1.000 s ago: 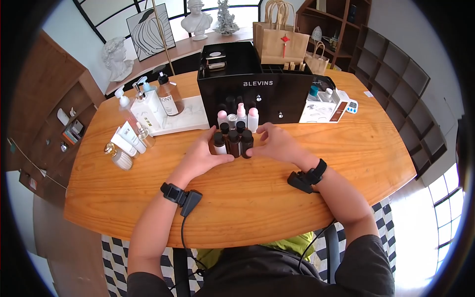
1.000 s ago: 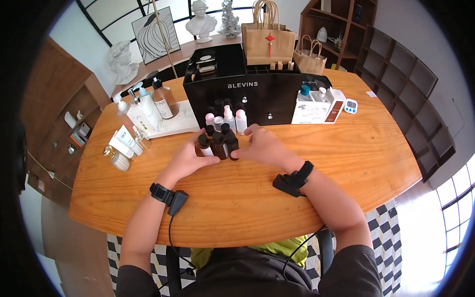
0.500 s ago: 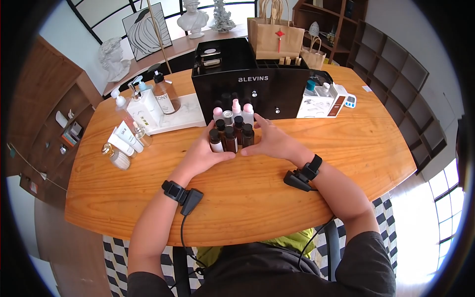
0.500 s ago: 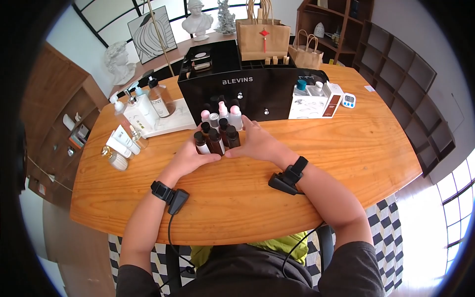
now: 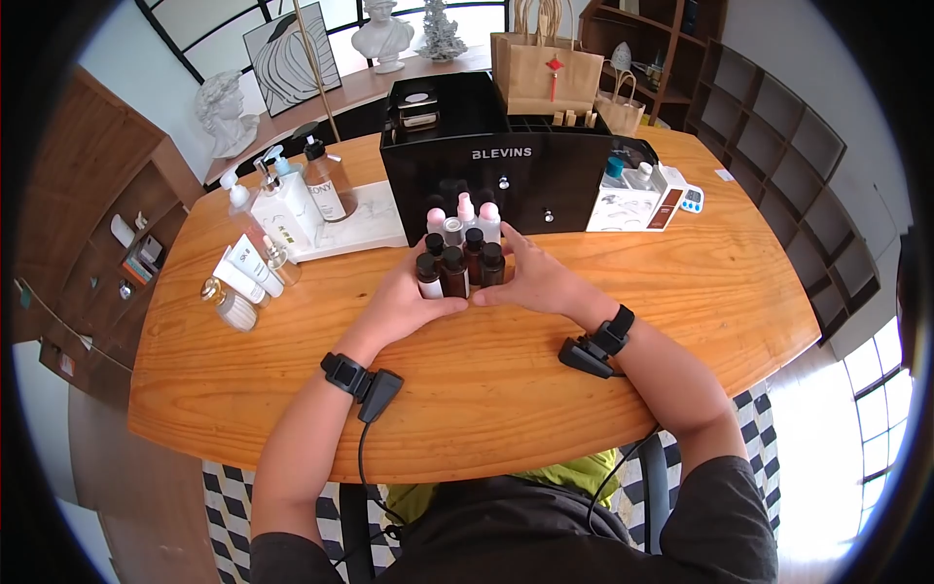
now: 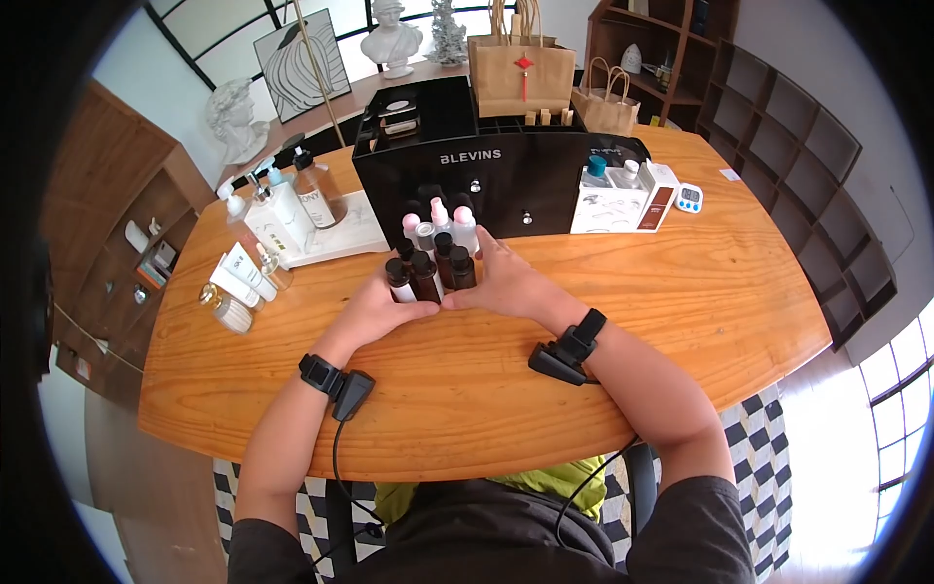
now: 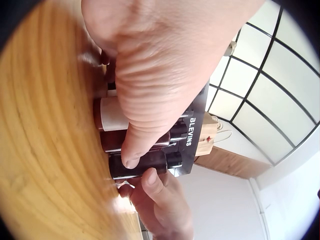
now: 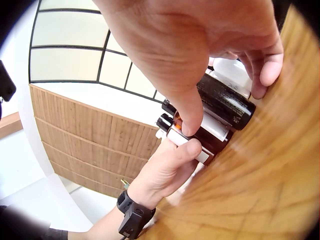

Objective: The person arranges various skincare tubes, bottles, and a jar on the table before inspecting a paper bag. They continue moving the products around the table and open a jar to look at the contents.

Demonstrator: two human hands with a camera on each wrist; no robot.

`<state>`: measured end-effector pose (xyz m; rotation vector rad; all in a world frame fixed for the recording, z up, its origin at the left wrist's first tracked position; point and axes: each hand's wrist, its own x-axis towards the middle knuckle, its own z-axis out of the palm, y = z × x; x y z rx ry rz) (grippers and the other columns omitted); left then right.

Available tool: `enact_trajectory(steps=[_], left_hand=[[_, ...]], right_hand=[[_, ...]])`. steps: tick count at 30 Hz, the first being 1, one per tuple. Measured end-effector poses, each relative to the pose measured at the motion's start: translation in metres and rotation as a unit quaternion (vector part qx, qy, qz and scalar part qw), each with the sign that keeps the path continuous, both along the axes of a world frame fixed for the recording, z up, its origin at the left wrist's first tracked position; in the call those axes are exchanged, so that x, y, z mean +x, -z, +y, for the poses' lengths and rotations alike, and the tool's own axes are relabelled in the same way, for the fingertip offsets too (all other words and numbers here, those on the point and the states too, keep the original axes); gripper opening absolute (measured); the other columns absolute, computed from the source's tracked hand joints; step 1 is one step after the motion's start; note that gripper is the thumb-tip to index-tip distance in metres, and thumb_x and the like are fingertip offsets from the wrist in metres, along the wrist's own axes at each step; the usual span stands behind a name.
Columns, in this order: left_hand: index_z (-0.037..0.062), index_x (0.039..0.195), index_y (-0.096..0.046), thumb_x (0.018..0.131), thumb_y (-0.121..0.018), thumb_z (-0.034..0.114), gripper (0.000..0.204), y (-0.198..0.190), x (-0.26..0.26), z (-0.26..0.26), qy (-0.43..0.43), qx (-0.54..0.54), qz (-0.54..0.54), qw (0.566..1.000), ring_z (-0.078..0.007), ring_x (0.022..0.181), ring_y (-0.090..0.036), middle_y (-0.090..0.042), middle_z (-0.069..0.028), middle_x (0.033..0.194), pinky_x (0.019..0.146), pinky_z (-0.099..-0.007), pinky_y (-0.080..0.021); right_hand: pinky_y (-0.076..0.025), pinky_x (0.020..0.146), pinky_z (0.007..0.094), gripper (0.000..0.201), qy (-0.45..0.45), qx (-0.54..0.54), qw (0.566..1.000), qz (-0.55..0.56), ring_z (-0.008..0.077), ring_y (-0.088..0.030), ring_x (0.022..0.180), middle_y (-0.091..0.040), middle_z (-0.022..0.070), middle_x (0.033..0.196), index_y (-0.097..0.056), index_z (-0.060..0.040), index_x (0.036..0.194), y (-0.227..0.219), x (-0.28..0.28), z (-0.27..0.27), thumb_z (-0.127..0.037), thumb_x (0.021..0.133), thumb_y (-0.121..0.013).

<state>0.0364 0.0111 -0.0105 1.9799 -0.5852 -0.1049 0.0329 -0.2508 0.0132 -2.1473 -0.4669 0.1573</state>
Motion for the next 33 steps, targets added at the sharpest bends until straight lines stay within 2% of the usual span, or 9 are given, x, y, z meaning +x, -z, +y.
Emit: enact_trajectory(steps=[2, 3, 6, 8, 12, 14, 17, 27, 33], left_hand=[[0.007, 0.157, -0.045, 0.079, -0.096, 0.022, 0.095, 0.001, 0.0, 0.001, 0.009, -0.001, -0.013, 1.0, -0.0289, 0.13, -0.067, -0.068, -0.0151, 0.141, 0.108, -0.0393, -0.053], [0.007, 0.157, -0.045, 0.079, -0.096, 0.022, 0.095, 0.002, -0.001, 0.002, 0.008, -0.002, -0.012, 1.0, -0.0289, 0.13, -0.067, -0.068, -0.0151, 0.141, 0.108, -0.0393, -0.053], [0.0047, 0.154, -0.05, 0.081, -0.095, 0.027, 0.089, 0.004, -0.006, 0.008, -0.036, -0.029, -0.008, 0.999, -0.03, 0.128, -0.067, -0.067, -0.0161, 0.143, 0.107, -0.0395, -0.053], [0.0017, 0.138, -0.064, 0.085, -0.093, 0.026, 0.065, -0.002, -0.01, 0.013, -0.05, 0.041, -0.071, 0.995, -0.0183, 0.108, -0.067, -0.073, -0.0096, 0.123, 0.096, -0.0334, -0.053], [-0.0006, 0.121, -0.073, 0.086, -0.092, 0.03, 0.05, -0.01, -0.011, 0.016, -0.042, 0.046, -0.086, 0.994, -0.0172, 0.094, -0.068, -0.076, -0.0099, 0.106, 0.085, -0.0327, -0.054], [-0.0014, 0.108, -0.076, 0.087, -0.091, 0.032, 0.042, -0.014, -0.016, 0.014, -0.086, 0.094, -0.072, 0.989, -0.0172, 0.079, -0.068, -0.075, -0.0087, 0.087, 0.075, -0.033, -0.053], [-0.001, 0.106, -0.076, 0.087, -0.091, 0.033, 0.042, -0.012, -0.016, 0.012, -0.098, 0.104, -0.102, 0.984, -0.0174, 0.071, -0.065, -0.073, -0.0078, 0.081, 0.068, -0.0334, -0.052], [-0.002, 0.101, -0.075, 0.087, -0.091, 0.031, 0.039, -0.008, -0.017, 0.008, -0.102, 0.091, -0.054, 0.989, -0.0178, 0.072, -0.068, -0.075, -0.0092, 0.083, 0.07, -0.033, -0.054], [-0.0017, 0.098, -0.075, 0.086, -0.092, 0.028, 0.036, -0.011, -0.017, 0.004, -0.117, 0.119, -0.067, 0.984, -0.0176, 0.077, -0.073, -0.077, -0.0097, 0.086, 0.073, -0.0329, -0.056]], right_hand=[[-0.058, 0.095, 0.0371, 0.12, 0.027, -0.04, 0.999, -0.022, 0.0291, -0.074, 0.108, -0.061, 0.0262, 0.142, -0.036, 0.0009, 0.163, 0.002, 0.0, 0.0, -0.049, 0.073, -0.097], [-0.058, 0.095, 0.0371, 0.12, 0.025, -0.041, 0.999, -0.022, 0.0291, -0.074, 0.108, -0.061, 0.0262, 0.142, -0.036, 0.0009, 0.163, 0.002, 0.0, 0.0, -0.049, 0.073, -0.097], [-0.051, 0.113, 0.0452, 0.105, 0.047, -0.087, 0.995, -0.003, 0.0405, -0.063, 0.133, -0.064, 0.0288, 0.139, -0.052, 0.008, 0.148, -0.004, -0.004, 0.0, -0.048, 0.072, -0.097], [-0.055, 0.104, 0.0442, 0.086, 0.033, -0.13, 0.991, 0.006, 0.0391, -0.069, 0.12, -0.071, 0.0265, 0.126, -0.064, 0.0056, 0.137, -0.007, -0.006, 0.0, -0.044, 0.075, -0.096], [-0.056, 0.098, 0.0431, 0.07, 0.008, -0.086, 0.996, -0.022, 0.0366, -0.072, 0.111, -0.075, 0.0228, 0.115, -0.07, 0.0009, 0.13, -0.008, -0.014, 0.002, -0.039, 0.078, -0.094], [-0.056, 0.097, 0.0425, 0.063, -0.009, -0.063, 0.997, 0.033, 0.0356, -0.073, 0.107, -0.075, 0.0199, 0.113, -0.07, -0.0032, 0.131, -0.017, -0.019, 0.005, -0.035, 0.081, -0.092], [-0.056, 0.096, 0.0427, 0.061, -0.018, -0.044, 0.998, 0.043, 0.0346, -0.073, 0.103, -0.075, 0.0191, 0.111, -0.07, -0.0017, 0.129, -0.011, -0.016, 0.007, -0.033, 0.081, -0.091], [-0.056, 0.094, 0.0417, 0.058, -0.024, -0.043, 0.998, 0.034, 0.0341, -0.073, 0.1, -0.076, 0.0193, 0.105, -0.07, -0.0004, 0.13, -0.014, -0.022, 0.01, -0.029, 0.084, -0.09], [-0.056, 0.084, 0.0418, 0.051, 0.007, -0.054, 0.998, 0.029, 0.0308, -0.073, 0.087, -0.075, 0.017, 0.092, -0.071, 0.0025, 0.123, -0.019, -0.024, 0.017, -0.028, 0.087, -0.088]])
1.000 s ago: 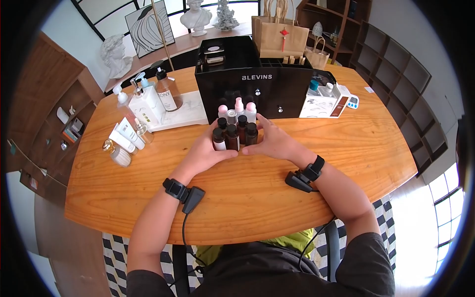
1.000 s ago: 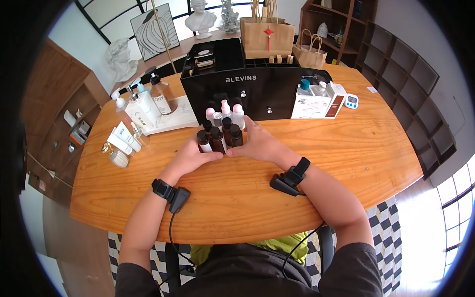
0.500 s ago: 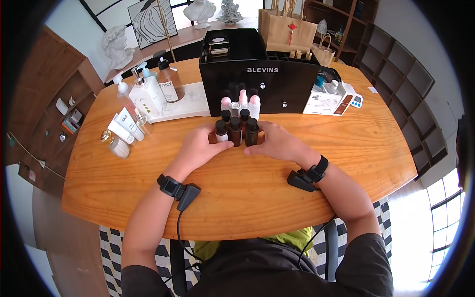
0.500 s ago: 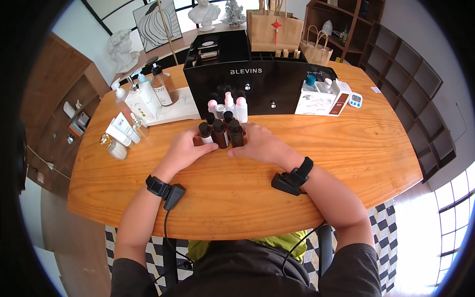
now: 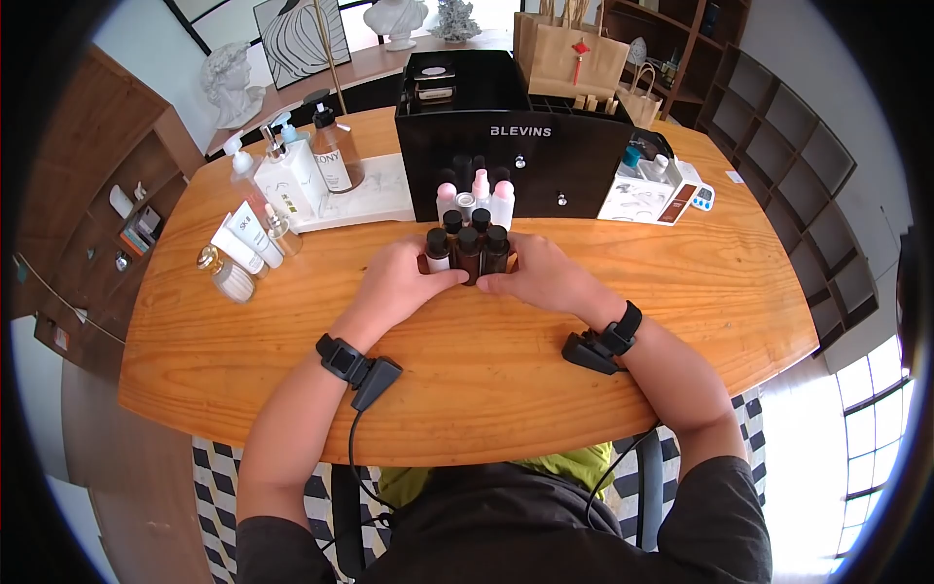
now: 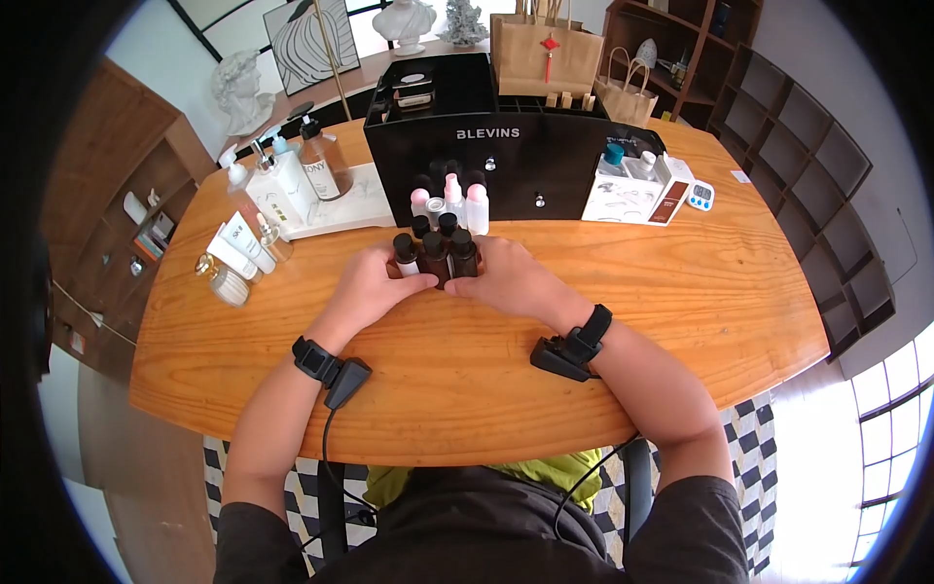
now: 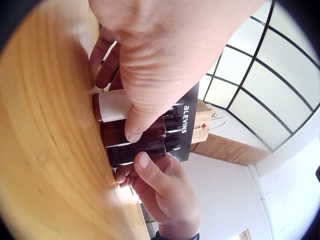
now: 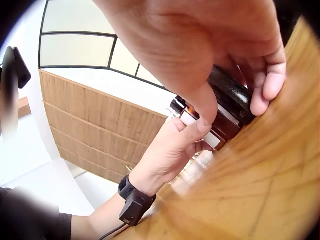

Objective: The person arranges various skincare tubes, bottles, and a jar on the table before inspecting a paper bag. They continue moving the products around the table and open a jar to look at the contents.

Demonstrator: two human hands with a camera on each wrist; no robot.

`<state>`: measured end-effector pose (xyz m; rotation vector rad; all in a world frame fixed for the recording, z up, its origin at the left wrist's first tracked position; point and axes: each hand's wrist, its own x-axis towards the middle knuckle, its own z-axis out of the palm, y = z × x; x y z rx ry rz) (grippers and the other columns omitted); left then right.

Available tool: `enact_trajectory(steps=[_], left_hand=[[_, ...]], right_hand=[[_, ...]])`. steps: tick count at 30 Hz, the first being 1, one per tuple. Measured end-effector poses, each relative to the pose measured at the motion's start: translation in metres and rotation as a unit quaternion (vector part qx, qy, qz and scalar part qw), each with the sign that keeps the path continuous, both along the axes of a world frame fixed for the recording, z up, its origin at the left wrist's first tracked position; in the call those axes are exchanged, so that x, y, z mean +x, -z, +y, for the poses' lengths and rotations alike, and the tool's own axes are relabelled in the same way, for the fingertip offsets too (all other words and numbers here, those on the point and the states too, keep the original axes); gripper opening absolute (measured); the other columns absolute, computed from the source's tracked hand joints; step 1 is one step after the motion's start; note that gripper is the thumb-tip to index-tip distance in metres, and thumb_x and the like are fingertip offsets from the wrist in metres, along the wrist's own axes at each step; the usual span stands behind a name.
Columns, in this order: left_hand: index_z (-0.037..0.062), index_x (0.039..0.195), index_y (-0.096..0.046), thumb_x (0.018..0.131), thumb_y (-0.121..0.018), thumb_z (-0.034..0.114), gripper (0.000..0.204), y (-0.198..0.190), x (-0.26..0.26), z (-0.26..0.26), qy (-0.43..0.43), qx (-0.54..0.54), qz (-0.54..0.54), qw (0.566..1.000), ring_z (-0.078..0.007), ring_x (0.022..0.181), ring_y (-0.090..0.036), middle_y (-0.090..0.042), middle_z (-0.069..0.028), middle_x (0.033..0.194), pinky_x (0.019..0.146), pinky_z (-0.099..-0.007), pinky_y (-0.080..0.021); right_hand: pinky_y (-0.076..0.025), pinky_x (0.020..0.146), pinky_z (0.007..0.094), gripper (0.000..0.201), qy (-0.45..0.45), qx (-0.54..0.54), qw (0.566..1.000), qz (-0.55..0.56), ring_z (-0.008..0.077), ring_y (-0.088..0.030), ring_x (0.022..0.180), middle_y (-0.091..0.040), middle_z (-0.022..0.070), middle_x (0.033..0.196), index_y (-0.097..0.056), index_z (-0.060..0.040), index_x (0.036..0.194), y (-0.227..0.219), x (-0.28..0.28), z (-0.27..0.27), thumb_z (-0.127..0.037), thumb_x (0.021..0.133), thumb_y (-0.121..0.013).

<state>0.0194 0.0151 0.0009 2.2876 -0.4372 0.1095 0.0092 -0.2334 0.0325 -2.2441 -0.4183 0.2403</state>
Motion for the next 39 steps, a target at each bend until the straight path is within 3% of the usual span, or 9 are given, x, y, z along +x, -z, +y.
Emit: enact_trajectory(steps=[11, 15, 18, 20, 23, 30, 36, 39], left_hand=[[-0.0032, 0.104, -0.073, 0.084, -0.093, 0.026, 0.041, -0.004, -0.002, -0.001, 0.022, -0.027, 0.031, 0.999, -0.0194, 0.08, -0.074, -0.078, -0.0123, 0.091, 0.073, -0.0334, -0.058], [-0.0026, 0.108, -0.068, 0.082, -0.095, 0.03, 0.049, -0.008, -0.008, -0.002, -0.007, -0.036, -0.022, 0.999, -0.0203, 0.082, -0.074, -0.076, -0.012, 0.092, 0.075, -0.0338, -0.058], [-0.0028, 0.108, -0.066, 0.08, -0.095, 0.031, 0.053, -0.009, -0.007, -0.001, -0.016, -0.035, 0.007, 0.999, -0.0238, 0.082, -0.073, -0.076, -0.0138, 0.093, 0.075, -0.0357, -0.058], [-0.0002, 0.106, -0.063, 0.081, -0.095, 0.032, 0.052, -0.005, -0.005, 0.0, -0.007, -0.029, 0.007, 1.0, -0.0202, 0.083, -0.073, -0.076, -0.012, 0.094, 0.077, -0.0343, -0.058], [-0.0002, 0.107, -0.064, 0.081, -0.095, 0.031, 0.051, -0.001, -0.004, 0.001, -0.008, -0.037, 0.006, 0.999, -0.0197, 0.083, -0.074, -0.076, -0.0122, 0.094, 0.077, -0.034, -0.058], [0.0001, 0.107, -0.064, 0.082, -0.095, 0.032, 0.051, 0.0, -0.003, 0.001, -0.006, -0.053, 0.01, 0.999, -0.0193, 0.083, -0.072, -0.076, -0.0111, 0.094, 0.077, -0.034, -0.057], [-0.0004, 0.11, -0.061, 0.083, -0.095, 0.028, 0.052, -0.002, -0.003, 0.011, 0.021, 0.012, 0.004, 1.0, -0.0154, 0.079, -0.067, -0.07, -0.0064, 0.089, 0.075, -0.0312, -0.056], [0.0003, 0.11, -0.059, 0.084, -0.093, 0.023, 0.049, 0.001, 0.004, 0.019, 0.051, -0.048, 0.088, 0.994, -0.0129, 0.081, -0.066, -0.069, -0.0044, 0.089, 0.075, -0.0292, -0.055]], right_hand=[[-0.058, 0.081, 0.0413, 0.051, 0.022, -0.031, 0.999, -0.007, 0.0312, -0.074, 0.085, -0.076, 0.0165, 0.091, -0.074, 0.0008, 0.118, -0.004, -0.001, 0.001, -0.034, 0.085, -0.091], [-0.058, 0.081, 0.0408, 0.051, 0.026, -0.005, 0.999, -0.035, 0.0311, -0.074, 0.086, -0.076, 0.0169, 0.092, -0.074, 0.0023, 0.116, 0.007, 0.001, -0.001, -0.034, 0.084, -0.091], [-0.058, 0.08, 0.0383, 0.046, 0.042, -0.02, 0.998, -0.046, 0.0257, -0.074, 0.084, -0.078, 0.0158, 0.092, -0.076, 0.0044, 0.112, 0.006, 0.001, 0.0, -0.03, 0.086, -0.09], [-0.058, 0.079, 0.0377, 0.046, 0.039, -0.018, 0.998, -0.038, 0.0248, -0.074, 0.083, -0.077, 0.0152, 0.091, -0.075, 0.005, 0.111, 0.007, 0.002, 0.0, -0.03, 0.086, -0.09], [-0.058, 0.083, 0.0412, 0.05, 0.048, -0.012, 0.999, -0.008, 0.0304, -0.074, 0.087, -0.076, 0.0168, 0.093, -0.074, 0.005, 0.111, 0.007, 0.002, 0.0, -0.035, 0.085, -0.09], [-0.058, 0.082, 0.0416, 0.049, 0.039, 0.003, 0.999, -0.036, 0.0313, -0.075, 0.086, -0.076, 0.0171, 0.091, -0.074, 0.0044, 0.108, 0.012, 0.005, -0.002, -0.035, 0.085, -0.09], [-0.058, 0.078, 0.0417, 0.042, 0.05, -0.062, 0.996, -0.036, 0.032, -0.075, 0.085, -0.075, 0.0182, 0.086, -0.07, 0.0016, 0.092, 0.011, 0.004, -0.008, -0.032, 0.081, -0.093], [-0.058, 0.076, 0.0416, 0.04, 0.042, -0.051, 0.997, -0.05, 0.0322, -0.074, 0.083, -0.074, 0.0191, 0.084, -0.068, 0.0006, 0.087, 0.015, 0.007, -0.011, -0.03, 0.079, -0.094]])
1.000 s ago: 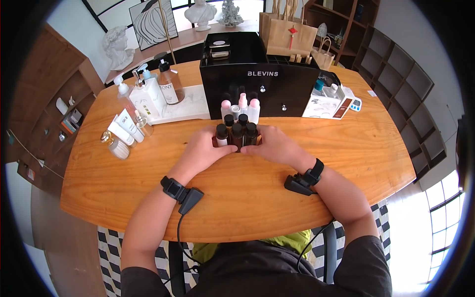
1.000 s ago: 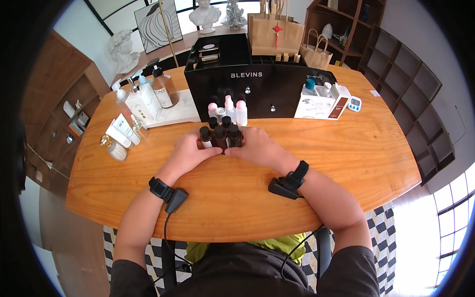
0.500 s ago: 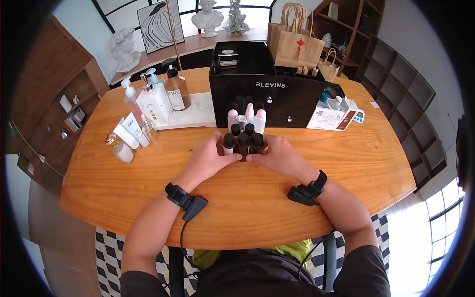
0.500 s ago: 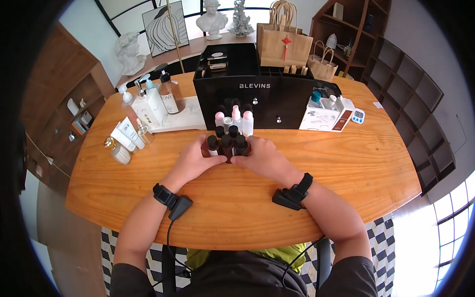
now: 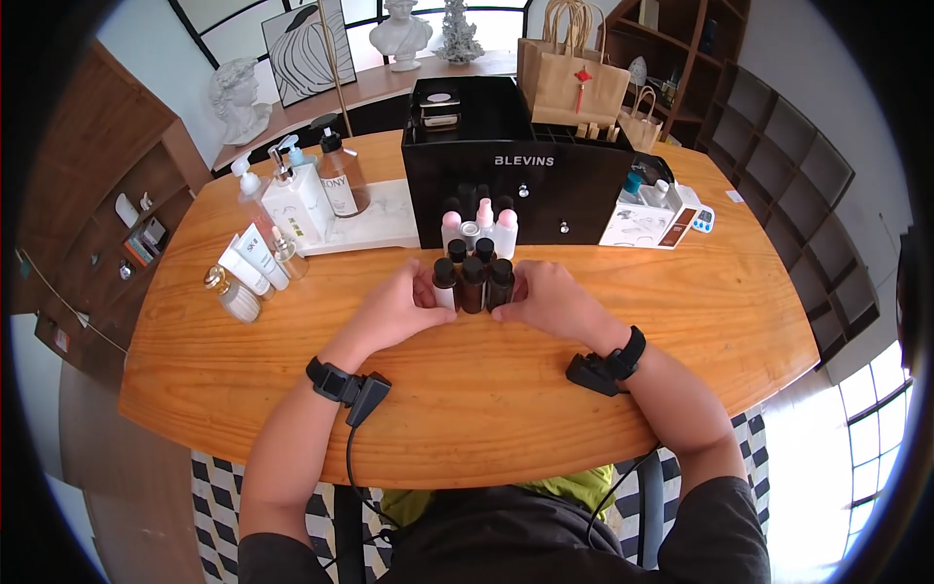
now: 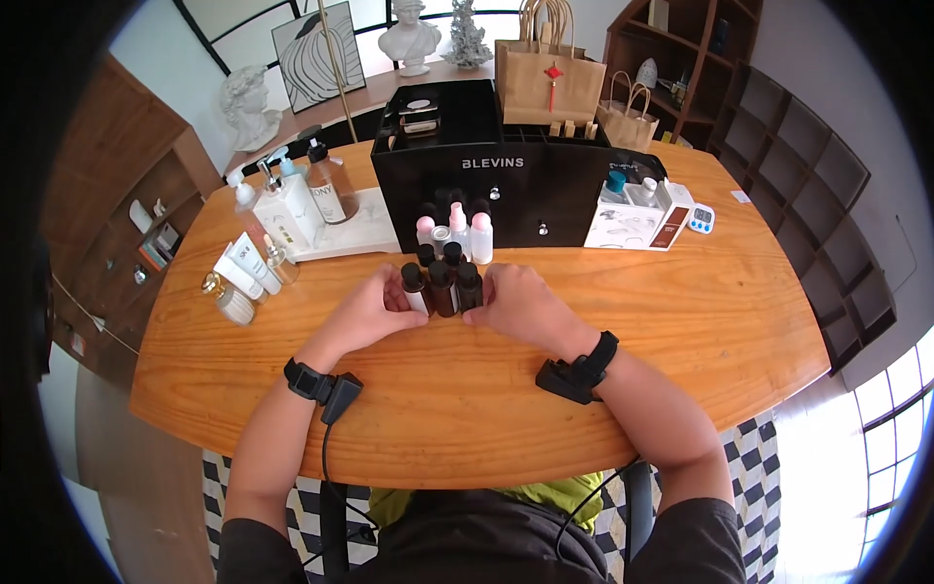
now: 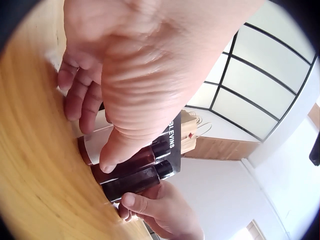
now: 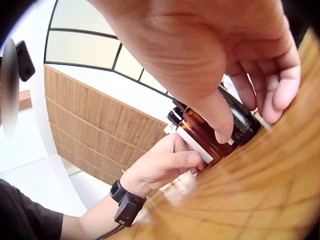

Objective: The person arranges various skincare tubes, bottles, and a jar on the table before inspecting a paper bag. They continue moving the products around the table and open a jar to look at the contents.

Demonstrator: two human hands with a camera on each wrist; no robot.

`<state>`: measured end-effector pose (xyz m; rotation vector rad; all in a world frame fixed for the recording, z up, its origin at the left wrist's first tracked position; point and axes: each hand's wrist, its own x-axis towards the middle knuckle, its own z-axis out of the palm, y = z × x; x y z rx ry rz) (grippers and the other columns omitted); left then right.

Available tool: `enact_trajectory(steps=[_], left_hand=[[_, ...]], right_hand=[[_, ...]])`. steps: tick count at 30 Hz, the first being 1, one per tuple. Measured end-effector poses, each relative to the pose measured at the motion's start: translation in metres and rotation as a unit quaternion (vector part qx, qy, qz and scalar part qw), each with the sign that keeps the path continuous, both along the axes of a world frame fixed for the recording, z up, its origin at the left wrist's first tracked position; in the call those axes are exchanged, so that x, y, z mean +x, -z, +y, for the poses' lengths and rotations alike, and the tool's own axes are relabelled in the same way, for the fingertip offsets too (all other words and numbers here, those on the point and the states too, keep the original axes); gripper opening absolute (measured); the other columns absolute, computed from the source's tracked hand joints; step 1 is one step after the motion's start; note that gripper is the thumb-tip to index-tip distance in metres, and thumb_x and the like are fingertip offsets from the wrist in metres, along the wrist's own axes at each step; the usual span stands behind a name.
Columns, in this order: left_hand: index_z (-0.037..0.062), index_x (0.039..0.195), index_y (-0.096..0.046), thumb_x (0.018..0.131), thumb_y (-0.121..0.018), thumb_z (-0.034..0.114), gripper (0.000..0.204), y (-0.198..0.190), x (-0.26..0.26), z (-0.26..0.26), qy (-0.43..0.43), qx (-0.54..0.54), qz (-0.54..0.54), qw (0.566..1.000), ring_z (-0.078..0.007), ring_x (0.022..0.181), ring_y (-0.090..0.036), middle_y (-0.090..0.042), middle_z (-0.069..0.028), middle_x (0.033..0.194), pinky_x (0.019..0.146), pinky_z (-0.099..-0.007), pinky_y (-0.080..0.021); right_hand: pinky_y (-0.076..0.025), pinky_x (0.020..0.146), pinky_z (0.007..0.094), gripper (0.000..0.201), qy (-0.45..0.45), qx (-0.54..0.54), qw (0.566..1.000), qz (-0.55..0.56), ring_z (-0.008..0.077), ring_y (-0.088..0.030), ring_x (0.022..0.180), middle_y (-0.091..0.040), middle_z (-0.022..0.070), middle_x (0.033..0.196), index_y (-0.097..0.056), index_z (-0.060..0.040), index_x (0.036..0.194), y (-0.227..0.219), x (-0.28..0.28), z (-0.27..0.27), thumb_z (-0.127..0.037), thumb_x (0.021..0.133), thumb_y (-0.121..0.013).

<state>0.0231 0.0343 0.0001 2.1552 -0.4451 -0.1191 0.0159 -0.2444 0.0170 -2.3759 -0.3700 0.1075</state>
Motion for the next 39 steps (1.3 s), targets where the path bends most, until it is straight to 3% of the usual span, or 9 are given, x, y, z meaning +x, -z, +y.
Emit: enact_trajectory(steps=[6, 14, 30, 32, 33, 35, 39], left_hand=[[0.0018, 0.106, -0.058, 0.086, -0.091, 0.015, 0.041, 0.002, 0.004, 0.003, 0.026, -0.011, 0.022, 0.999, -0.0106, 0.082, -0.066, -0.069, -0.0024, 0.089, 0.074, -0.0276, -0.054], [0.0045, 0.077, -0.058, 0.088, -0.089, 0.023, 0.038, -0.006, 0.001, 0.0, -0.01, 0.063, -0.003, 0.998, -0.0093, 0.067, -0.055, -0.061, -0.0003, 0.071, 0.062, -0.0293, -0.046], [0.0042, 0.078, -0.063, 0.087, -0.09, 0.024, 0.034, -0.001, 0.0, 0.002, -0.014, 0.054, -0.017, 0.998, -0.0109, 0.066, -0.057, -0.063, -0.0006, 0.071, 0.062, -0.0304, -0.047], [0.0054, 0.079, -0.067, 0.082, -0.091, 0.032, 0.036, 0.002, 0.003, 0.004, -0.011, 0.05, -0.01, 0.999, -0.021, 0.07, -0.067, -0.071, -0.0078, 0.076, 0.067, -0.0358, -0.053], [0.0054, 0.079, -0.067, 0.082, -0.091, 0.032, 0.036, 0.003, 0.003, 0.005, -0.014, 0.049, -0.014, 0.999, -0.021, 0.07, -0.067, -0.071, -0.0078, 0.076, 0.067, -0.0358, -0.053], [0.0052, 0.08, -0.065, 0.086, -0.09, 0.027, 0.033, -0.002, 0.001, 0.005, 0.012, 0.057, -0.016, 0.998, -0.0121, 0.069, -0.06, -0.065, -0.0007, 0.073, 0.064, -0.0312, -0.048], [0.0054, 0.085, -0.069, 0.087, -0.09, 0.03, 0.032, -0.02, 0.0, 0.015, 0.055, 0.152, 0.001, 0.987, -0.0139, 0.069, -0.061, -0.067, -0.0003, 0.075, 0.065, -0.0314, -0.049]], right_hand=[[-0.058, 0.075, 0.0415, 0.04, 0.0, 0.02, 1.0, 0.004, 0.0327, -0.074, 0.083, -0.073, 0.0196, 0.083, -0.069, 0.0007, 0.087, 0.0, 0.001, 0.002, -0.029, 0.079, -0.094], [-0.057, 0.076, 0.041, 0.043, 0.011, -0.022, 0.999, 0.02, 0.0312, -0.073, 0.084, -0.073, 0.0164, 0.085, -0.068, -0.0016, 0.087, -0.008, -0.001, 0.003, -0.034, 0.078, -0.095], [-0.053, 0.069, 0.0377, 0.045, -0.001, -0.003, 1.0, 0.029, 0.0233, -0.067, 0.074, -0.068, 0.0112, 0.077, -0.062, -0.0033, 0.08, -0.004, 0.003, 0.002, -0.033, 0.078, -0.095], [-0.053, 0.067, 0.0372, 0.045, 0.005, -0.015, 0.999, 0.031, 0.0224, -0.067, 0.073, -0.068, 0.0103, 0.076, -0.062, -0.0036, 0.078, -0.006, 0.002, 0.002, -0.034, 0.078, -0.096], [-0.053, 0.067, 0.0372, 0.045, 0.002, -0.015, 1.0, 0.026, 0.0224, -0.067, 0.073, -0.068, 0.0103, 0.076, -0.062, -0.0036, 0.078, -0.006, 0.001, 0.002, -0.034, 0.078, -0.096], [-0.052, 0.067, 0.0368, 0.044, -0.008, -0.012, 0.999, 0.033, 0.0223, -0.067, 0.073, -0.069, 0.0101, 0.076, -0.064, -0.0037, 0.079, -0.008, 0.0, 0.0, -0.033, 0.078, -0.096], [-0.052, 0.066, 0.0366, 0.043, -0.035, -0.039, 0.998, 0.022, 0.0214, -0.067, 0.072, -0.069, 0.0091, 0.076, -0.065, -0.0035, 0.08, -0.013, 0.002, -0.007, -0.032, 0.077, -0.097]])
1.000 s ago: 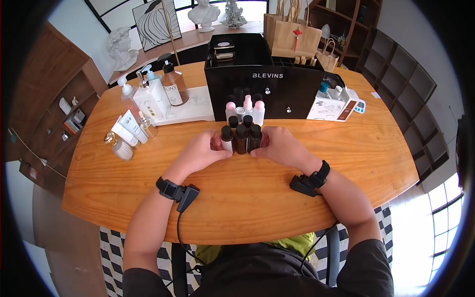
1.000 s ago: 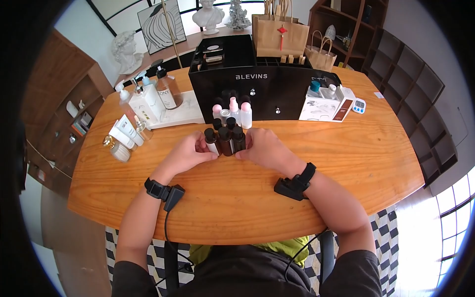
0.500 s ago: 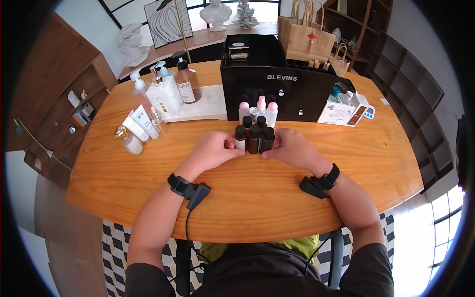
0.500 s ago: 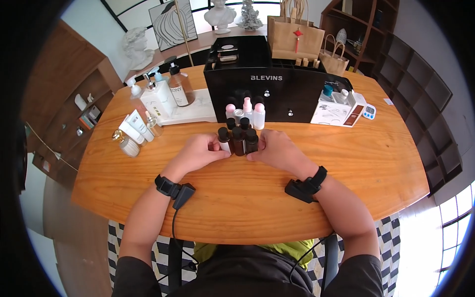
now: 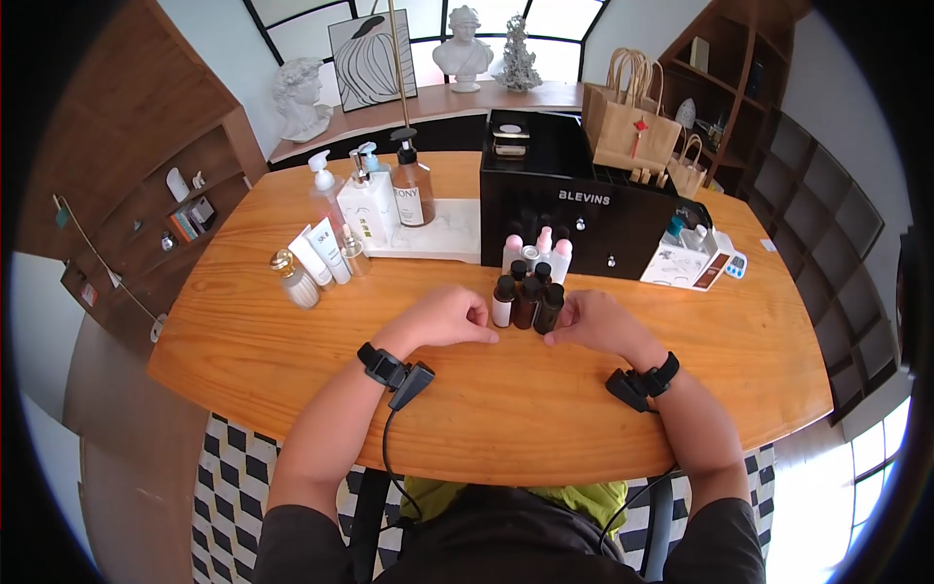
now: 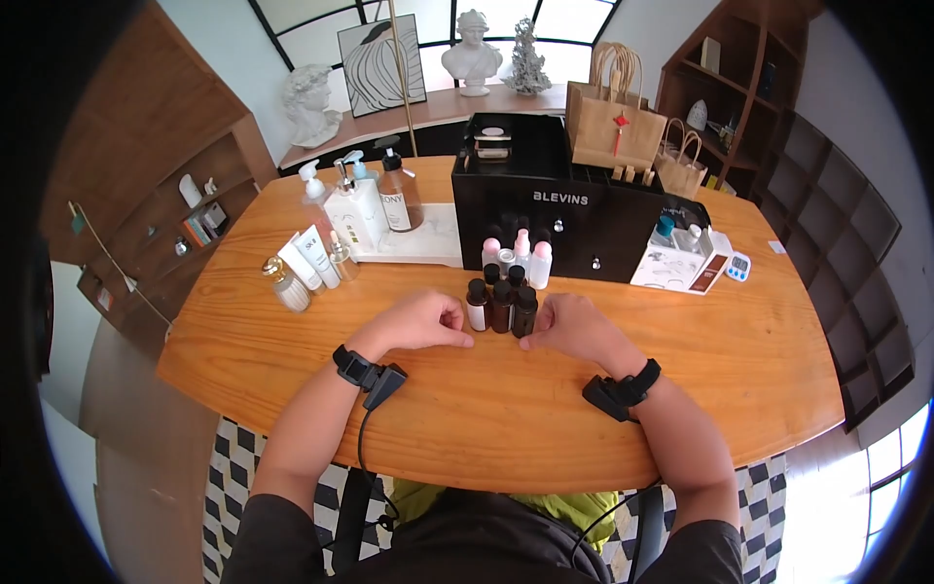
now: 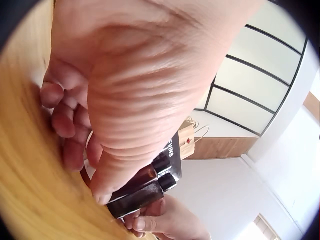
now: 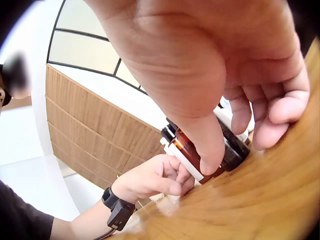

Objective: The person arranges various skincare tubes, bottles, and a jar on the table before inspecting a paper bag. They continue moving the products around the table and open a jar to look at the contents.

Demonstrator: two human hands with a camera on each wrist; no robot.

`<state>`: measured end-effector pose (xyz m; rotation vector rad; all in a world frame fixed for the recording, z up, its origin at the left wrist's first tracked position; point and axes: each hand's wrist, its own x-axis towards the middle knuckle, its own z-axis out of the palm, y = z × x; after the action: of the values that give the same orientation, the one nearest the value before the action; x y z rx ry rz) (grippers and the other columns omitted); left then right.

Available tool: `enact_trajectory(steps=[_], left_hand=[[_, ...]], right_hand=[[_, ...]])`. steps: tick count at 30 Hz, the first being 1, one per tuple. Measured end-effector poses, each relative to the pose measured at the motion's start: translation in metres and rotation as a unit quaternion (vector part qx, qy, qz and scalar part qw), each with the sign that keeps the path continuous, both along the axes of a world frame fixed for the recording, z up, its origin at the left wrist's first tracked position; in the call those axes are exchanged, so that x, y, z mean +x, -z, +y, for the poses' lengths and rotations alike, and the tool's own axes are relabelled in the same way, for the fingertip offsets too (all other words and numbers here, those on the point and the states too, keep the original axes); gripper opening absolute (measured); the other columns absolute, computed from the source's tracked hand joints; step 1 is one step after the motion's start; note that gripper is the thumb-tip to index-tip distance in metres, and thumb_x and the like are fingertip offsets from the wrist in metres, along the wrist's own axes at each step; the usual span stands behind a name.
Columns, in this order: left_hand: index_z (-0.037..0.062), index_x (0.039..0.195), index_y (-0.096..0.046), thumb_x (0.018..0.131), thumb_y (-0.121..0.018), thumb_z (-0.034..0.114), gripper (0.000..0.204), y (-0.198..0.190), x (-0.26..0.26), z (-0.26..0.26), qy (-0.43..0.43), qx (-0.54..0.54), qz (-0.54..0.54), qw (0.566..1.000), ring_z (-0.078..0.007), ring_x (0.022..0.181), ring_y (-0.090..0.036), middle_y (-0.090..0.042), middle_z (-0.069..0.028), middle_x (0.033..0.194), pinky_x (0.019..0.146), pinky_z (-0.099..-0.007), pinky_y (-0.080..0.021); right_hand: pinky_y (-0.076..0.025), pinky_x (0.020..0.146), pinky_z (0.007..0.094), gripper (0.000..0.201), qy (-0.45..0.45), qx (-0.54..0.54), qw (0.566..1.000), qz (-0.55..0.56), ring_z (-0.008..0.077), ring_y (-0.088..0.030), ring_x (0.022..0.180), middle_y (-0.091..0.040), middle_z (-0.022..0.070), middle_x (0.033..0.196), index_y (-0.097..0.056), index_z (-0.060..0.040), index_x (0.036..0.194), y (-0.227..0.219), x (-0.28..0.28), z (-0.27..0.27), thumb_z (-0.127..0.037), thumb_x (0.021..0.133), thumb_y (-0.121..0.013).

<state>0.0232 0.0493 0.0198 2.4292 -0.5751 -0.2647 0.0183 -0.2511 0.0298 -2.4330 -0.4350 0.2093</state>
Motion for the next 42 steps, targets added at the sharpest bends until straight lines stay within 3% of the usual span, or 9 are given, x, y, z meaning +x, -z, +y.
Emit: enact_trajectory(steps=[2, 8, 17, 21, 23, 26, 35, 42], left_hand=[[0.0052, 0.089, -0.073, 0.088, -0.09, 0.034, 0.034, -0.001, 0.0, 0.009, 0.044, 0.016, 0.02, 0.999, -0.0146, 0.072, -0.063, -0.07, -0.001, 0.078, 0.066, -0.0316, -0.049], [0.0045, 0.096, -0.073, 0.094, -0.087, 0.036, 0.034, 0.009, -0.003, 0.026, 0.027, -0.041, 0.063, 0.997, -0.013, 0.078, -0.064, -0.072, -0.0017, 0.087, 0.071, -0.0303, -0.052], [0.0033, 0.106, -0.073, 0.099, -0.081, 0.031, 0.03, 0.025, -0.006, 0.045, -0.048, -0.101, 0.058, 0.992, -0.0118, 0.081, -0.067, -0.074, -0.0014, 0.089, 0.072, -0.0288, -0.053], [0.003, 0.106, -0.075, 0.099, -0.08, 0.031, 0.029, 0.024, -0.008, 0.038, -0.078, -0.086, 0.055, 0.992, -0.0117, 0.078, -0.067, -0.075, -0.0017, 0.086, 0.071, -0.0288, -0.053], [0.0035, 0.104, -0.078, 0.095, -0.081, 0.036, 0.034, 0.024, -0.01, 0.037, -0.075, -0.064, 0.001, 0.995, -0.0211, 0.082, -0.072, -0.077, -0.0099, 0.09, 0.075, -0.0356, -0.056], [0.0049, 0.103, -0.079, 0.094, -0.082, 0.037, 0.033, 0.022, -0.011, 0.037, -0.075, -0.048, -0.001, 0.996, -0.0236, 0.081, -0.073, -0.077, -0.0099, 0.09, 0.076, -0.0367, -0.056], [0.0064, 0.106, -0.078, 0.093, -0.082, 0.038, 0.034, 0.015, -0.016, 0.035, -0.054, -0.043, -0.008, 0.998, -0.0282, 0.093, -0.076, -0.081, -0.0121, 0.101, 0.081, -0.0394, -0.058], [0.0094, 0.105, -0.079, 0.093, -0.082, 0.039, 0.032, 0.017, -0.014, 0.033, -0.062, -0.015, -0.014, 0.998, -0.0285, 0.093, -0.076, -0.08, -0.0117, 0.101, 0.081, -0.0383, -0.058]], right_hand=[[-0.052, 0.064, 0.0335, 0.039, -0.024, 0.026, 0.997, 0.07, 0.0176, -0.068, 0.07, -0.07, 0.0076, 0.077, -0.067, -0.0036, 0.083, 0.003, 0.007, -0.008, -0.03, 0.08, -0.095], [-0.05, 0.061, 0.0238, 0.023, -0.047, 0.171, 0.965, 0.191, 0.0103, -0.068, 0.069, -0.072, 0.0036, 0.081, -0.07, -0.0046, 0.093, 0.004, 0.011, -0.036, -0.022, 0.093, -0.085], [-0.055, 0.063, 0.0244, 0.018, 0.039, 0.382, 0.887, 0.257, 0.0118, -0.069, 0.071, -0.072, 0.0039, 0.088, -0.069, -0.0031, 0.104, 0.031, 0.014, -0.061, -0.021, 0.105, -0.073], [-0.056, 0.063, 0.024, 0.019, 0.049, 0.375, 0.889, 0.26, 0.0118, -0.071, 0.072, -0.073, 0.0041, 0.09, -0.069, -0.004, 0.106, 0.028, 0.012, -0.061, -0.022, 0.106, -0.073], [-0.057, 0.064, 0.0242, 0.018, 0.048, 0.37, 0.893, 0.252, 0.012, -0.071, 0.072, -0.074, 0.0042, 0.092, -0.069, -0.0045, 0.106, 0.029, 0.013, -0.06, -0.022, 0.106, -0.072], [-0.056, 0.064, 0.0242, 0.018, 0.05, 0.363, 0.896, 0.251, 0.0119, -0.071, 0.074, -0.073, 0.0039, 0.092, -0.069, -0.0056, 0.106, 0.028, 0.012, -0.06, -0.023, 0.107, -0.072], [-0.056, 0.063, 0.0243, 0.017, 0.052, 0.368, 0.893, 0.255, 0.0126, -0.071, 0.072, -0.074, 0.0039, 0.092, -0.069, -0.0064, 0.108, 0.028, 0.013, -0.06, -0.023, 0.105, -0.074], [-0.056, 0.062, 0.0242, 0.018, 0.051, 0.37, 0.893, 0.249, 0.0122, -0.071, 0.072, -0.074, 0.0042, 0.092, -0.068, -0.0052, 0.107, 0.026, 0.01, -0.06, -0.023, 0.106, -0.073]])
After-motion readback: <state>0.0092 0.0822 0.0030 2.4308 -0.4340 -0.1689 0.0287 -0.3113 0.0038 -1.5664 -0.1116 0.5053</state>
